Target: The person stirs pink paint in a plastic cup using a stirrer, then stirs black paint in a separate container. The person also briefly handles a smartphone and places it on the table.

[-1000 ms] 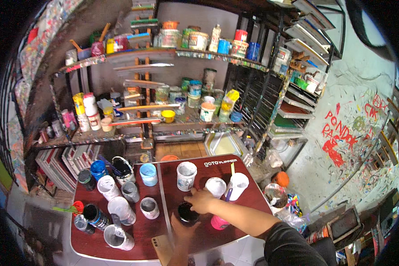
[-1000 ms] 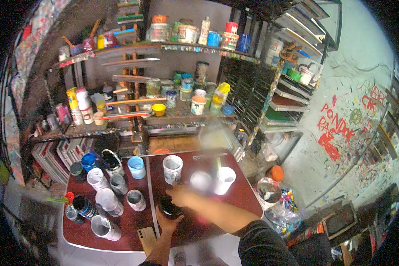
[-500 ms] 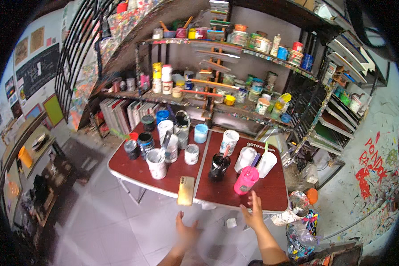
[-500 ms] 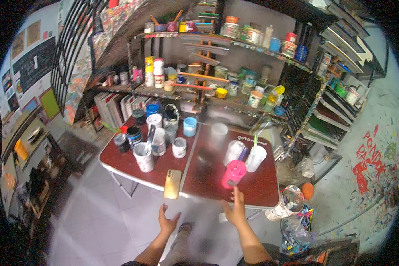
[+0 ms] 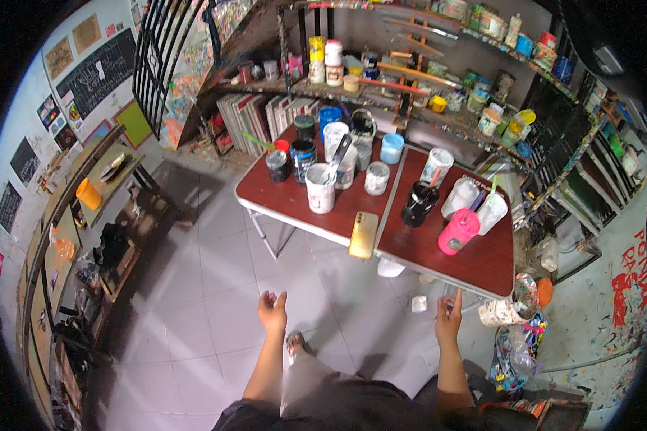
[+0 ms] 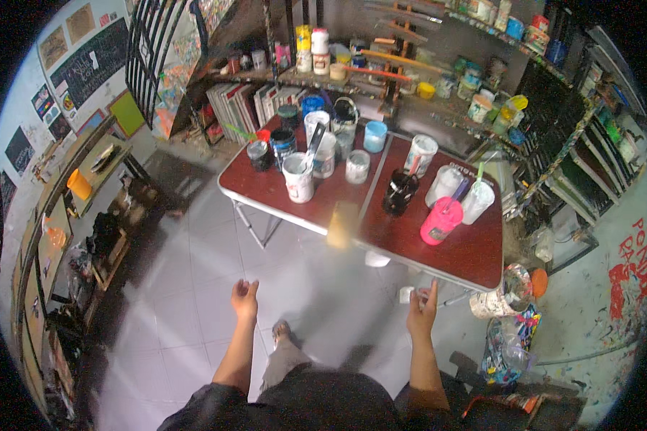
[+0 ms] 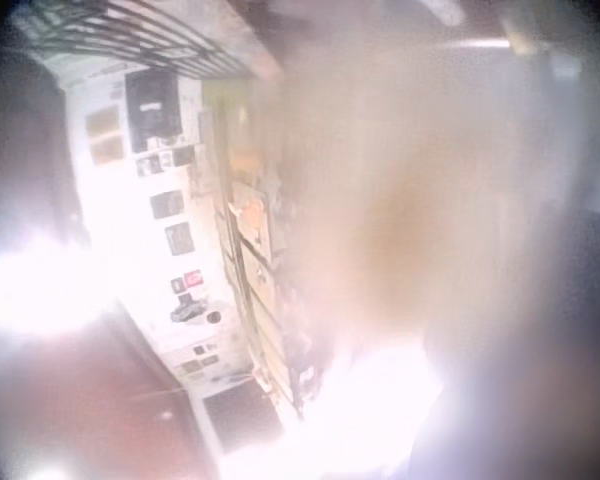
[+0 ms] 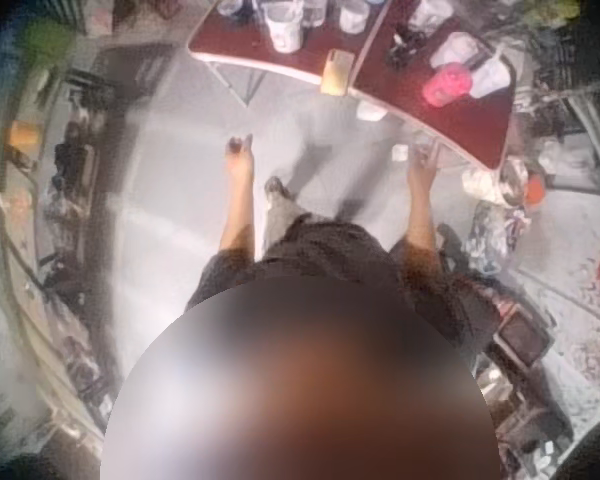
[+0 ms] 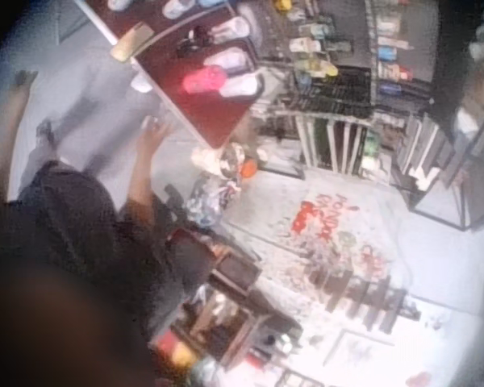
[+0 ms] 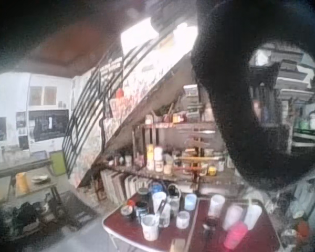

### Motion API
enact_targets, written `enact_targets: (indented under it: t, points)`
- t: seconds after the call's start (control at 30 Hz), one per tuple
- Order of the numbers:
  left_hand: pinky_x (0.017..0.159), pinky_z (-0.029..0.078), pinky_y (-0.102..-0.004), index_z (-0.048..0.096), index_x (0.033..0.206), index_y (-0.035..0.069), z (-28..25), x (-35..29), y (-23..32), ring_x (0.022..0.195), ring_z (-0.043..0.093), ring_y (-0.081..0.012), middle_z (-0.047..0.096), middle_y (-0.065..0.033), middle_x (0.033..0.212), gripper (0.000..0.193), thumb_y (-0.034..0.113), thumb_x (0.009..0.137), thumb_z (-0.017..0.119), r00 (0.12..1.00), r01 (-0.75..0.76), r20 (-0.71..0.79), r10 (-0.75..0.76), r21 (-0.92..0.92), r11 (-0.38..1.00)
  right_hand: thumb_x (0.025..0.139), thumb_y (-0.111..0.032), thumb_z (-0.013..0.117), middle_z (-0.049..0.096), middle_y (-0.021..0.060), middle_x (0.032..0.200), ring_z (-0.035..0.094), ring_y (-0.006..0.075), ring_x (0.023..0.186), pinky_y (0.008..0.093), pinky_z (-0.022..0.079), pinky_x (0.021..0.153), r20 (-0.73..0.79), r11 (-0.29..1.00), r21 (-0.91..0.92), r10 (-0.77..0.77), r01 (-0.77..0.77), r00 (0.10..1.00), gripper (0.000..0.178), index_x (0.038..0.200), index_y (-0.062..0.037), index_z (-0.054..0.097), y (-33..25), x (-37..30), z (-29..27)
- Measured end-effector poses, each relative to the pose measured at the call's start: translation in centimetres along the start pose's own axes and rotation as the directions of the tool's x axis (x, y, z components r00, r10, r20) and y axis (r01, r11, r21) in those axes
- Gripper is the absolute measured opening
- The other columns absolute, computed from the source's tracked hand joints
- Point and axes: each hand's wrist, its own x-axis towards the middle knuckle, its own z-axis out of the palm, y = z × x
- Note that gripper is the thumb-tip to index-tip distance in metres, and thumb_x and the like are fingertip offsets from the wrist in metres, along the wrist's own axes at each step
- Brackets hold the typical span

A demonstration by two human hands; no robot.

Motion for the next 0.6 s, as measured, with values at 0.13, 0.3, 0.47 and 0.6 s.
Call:
enact_targets:
  t: [0.13, 0.3, 0.47, 0.6]
  points:
    - [0.09, 0.042, -0.0313, 0.044, 0.12, -0.008, 0.5, 3.7, 1.5, 0.101, 0.053, -0.0209, 0.055, -0.0139, 0.107, 0.065, 0.018, 0.071, 0.077, 0.998, -0.006, 0.066, 0.006, 0.003, 1.0, 0.086, -0.014, 0.06, 0.052, 0.0084, 0.101, 0.049, 0.0148, 0.085, 0.026, 0.043, 0.077, -0.038, 0.999, 0.027, -0.035, 0.036, 0.999, 0.063, 0.139, -0.006, 0.027, -1.6, 0.3, 4.7]
    - [0.09, 0.042, -0.0312, 0.046, 0.119, -0.008, 1.5, 11.5, 0.6, 0.101, 0.054, -0.0216, 0.056, -0.0144, 0.106, 0.064, 0.017, 0.069, 0.078, 0.974, -0.12, 0.193, 0.118, 0.0, 0.993, 0.086, -0.012, 0.06, 0.052, 0.0048, 0.098, 0.049, 0.0112, 0.083, 0.0239, 0.042, 0.075, -0.073, 0.991, 0.129, -0.022, 0.031, 0.997, 0.061, 0.139, -0.0056, 0.029, -3.2, 2.0, 11.3]
    - [0.092, 0.041, -0.0329, 0.045, 0.119, -0.007, 4.6, 13.2, 3.1, 0.104, 0.054, -0.0219, 0.056, -0.0159, 0.108, 0.064, 0.016, 0.069, 0.078, 0.943, -0.19, 0.295, 0.157, 0.087, 0.978, 0.087, -0.007, 0.056, 0.053, 0.0053, 0.101, 0.051, 0.0105, 0.084, 0.0224, 0.044, 0.07, -0.128, 0.982, 0.185, 0.064, -0.039, 0.99, 0.06, 0.139, -0.0041, 0.027, -8.8, 1.3, 16.5]
    - [0.092, 0.041, -0.0335, 0.045, 0.12, -0.006, 8.1, 15.2, 3.8, 0.105, 0.053, -0.0221, 0.056, -0.0171, 0.109, 0.061, 0.013, 0.071, 0.076, 0.865, -0.344, 0.418, 0.277, 0.093, 0.934, 0.088, -0.011, 0.055, 0.055, 0.0076, 0.106, 0.057, 0.0147, 0.086, 0.0248, 0.045, 0.07, -0.041, 0.972, 0.233, -0.004, 0.013, 0.999, 0.061, 0.14, -0.0049, 0.024, -10.2, 2.5, 17.0]
